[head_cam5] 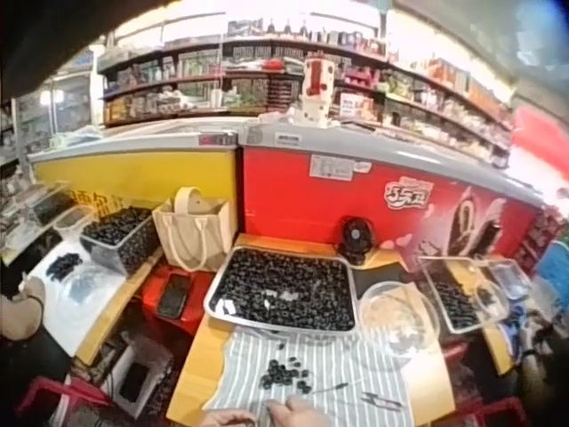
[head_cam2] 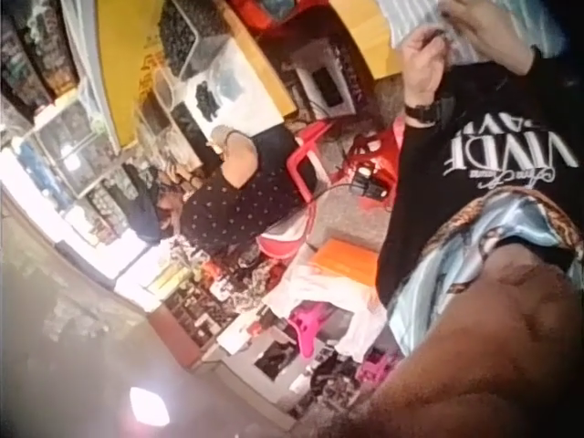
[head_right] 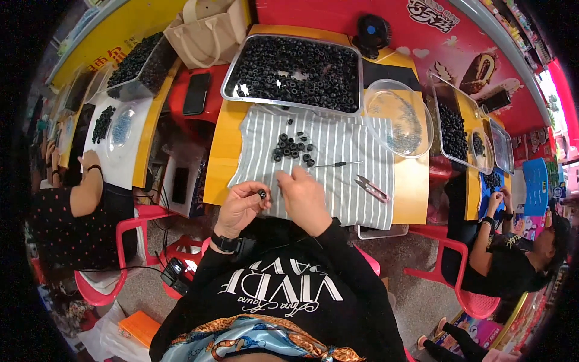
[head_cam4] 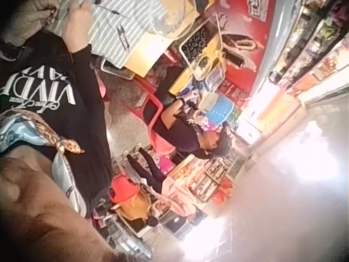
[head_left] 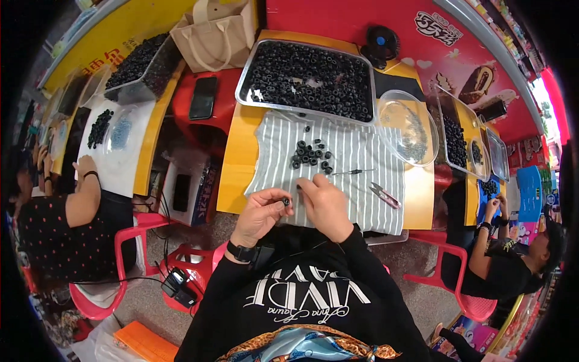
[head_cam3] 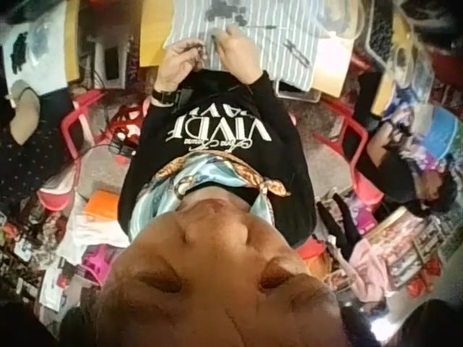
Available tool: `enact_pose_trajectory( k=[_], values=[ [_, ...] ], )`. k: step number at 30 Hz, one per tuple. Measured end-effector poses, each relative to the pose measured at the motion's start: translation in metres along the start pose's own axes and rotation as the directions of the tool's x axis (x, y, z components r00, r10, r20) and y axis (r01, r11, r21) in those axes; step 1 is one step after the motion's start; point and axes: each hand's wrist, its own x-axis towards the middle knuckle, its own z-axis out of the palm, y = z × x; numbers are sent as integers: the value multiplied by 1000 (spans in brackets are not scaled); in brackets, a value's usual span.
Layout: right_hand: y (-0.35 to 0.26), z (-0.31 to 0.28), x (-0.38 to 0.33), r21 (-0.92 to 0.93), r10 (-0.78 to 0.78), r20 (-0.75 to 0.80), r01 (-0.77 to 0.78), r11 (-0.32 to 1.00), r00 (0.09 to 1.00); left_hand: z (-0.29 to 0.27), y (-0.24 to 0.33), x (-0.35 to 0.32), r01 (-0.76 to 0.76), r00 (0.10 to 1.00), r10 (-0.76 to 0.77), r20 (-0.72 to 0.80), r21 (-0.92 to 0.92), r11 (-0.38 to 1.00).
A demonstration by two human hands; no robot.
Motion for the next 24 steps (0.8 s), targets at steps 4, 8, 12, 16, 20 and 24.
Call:
enact_pose_trajectory(
  k=[4,8,12,16,20,24],
  values=[
    [6,16,6,-124,-51,12,52,991,999,-2,-2,-1,-18,999,16,-33,-56,998],
    [11,5,-1,51,-49,-49,52,997,998,-1,-2,-3,-13,999,11,-38,-68,998],
    [19,-23,-22,661,327,156,-344,667,932,18,-4,9,32,999,-34,-28,-62,998],
    [17,-33,-36,844,395,182,-349,408,901,31,-19,27,74,997,-74,18,-30,997],
    [22,-30,-41,886,402,150,-303,350,903,31,-33,39,77,997,-78,30,26,997],
    [27,-24,-41,923,450,157,-293,250,879,27,-36,43,61,996,-64,54,53,997]
  ],
)
